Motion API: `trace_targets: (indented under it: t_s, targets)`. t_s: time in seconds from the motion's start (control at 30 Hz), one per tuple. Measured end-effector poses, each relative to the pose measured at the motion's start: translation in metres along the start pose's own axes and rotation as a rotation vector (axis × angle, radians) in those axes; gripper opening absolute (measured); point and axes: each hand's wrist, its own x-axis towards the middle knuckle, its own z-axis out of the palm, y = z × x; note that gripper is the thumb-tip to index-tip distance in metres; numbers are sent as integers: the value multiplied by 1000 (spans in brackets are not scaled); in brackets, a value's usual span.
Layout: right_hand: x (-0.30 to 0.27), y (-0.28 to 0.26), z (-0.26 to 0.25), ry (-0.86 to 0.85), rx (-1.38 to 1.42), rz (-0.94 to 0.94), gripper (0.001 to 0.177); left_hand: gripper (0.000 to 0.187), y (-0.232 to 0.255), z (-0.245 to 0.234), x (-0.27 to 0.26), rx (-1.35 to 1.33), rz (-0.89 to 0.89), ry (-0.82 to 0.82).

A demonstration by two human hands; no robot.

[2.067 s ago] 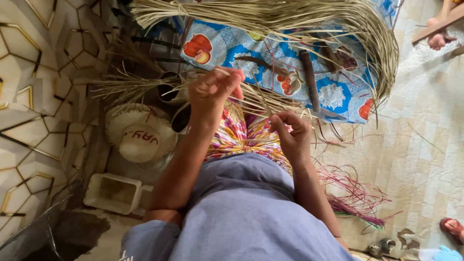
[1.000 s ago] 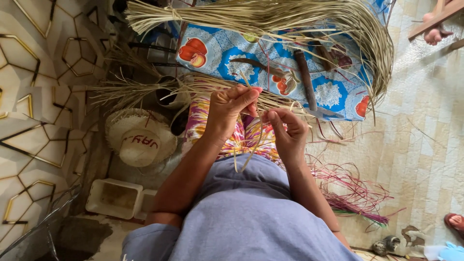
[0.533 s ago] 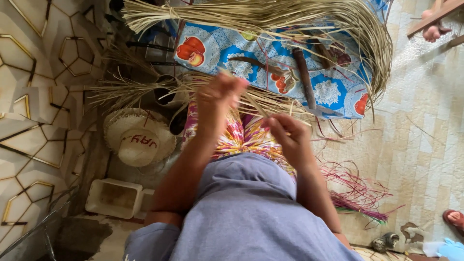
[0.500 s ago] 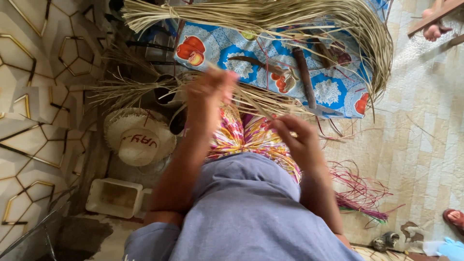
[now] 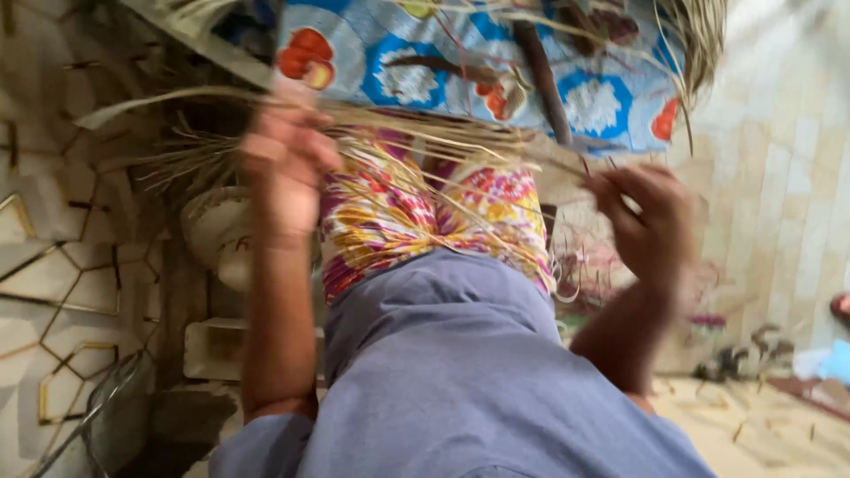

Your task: Weaving and bundling dried straw or grass fibers using a wooden tool on a workshop floor.

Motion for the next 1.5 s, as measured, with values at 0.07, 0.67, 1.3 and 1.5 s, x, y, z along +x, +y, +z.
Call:
trace_targets:
  t_s: [0.07, 0.67, 1.3, 1.5]
  targets:
    - [16, 4, 24, 3, 297, -197, 13, 22, -67, 1, -11, 207, -39, -222]
    - [6, 7, 56, -172, 651, -87, 9, 39, -15, 22, -37, 270, 31, 26]
    - [-48, 52, 36, -347, 448, 331, 17, 28, -7, 52, -35, 1394, -296, -497]
    - [-53, 44, 54, -259, 375, 287, 13, 6, -104, 87, -10, 1044, 403, -913]
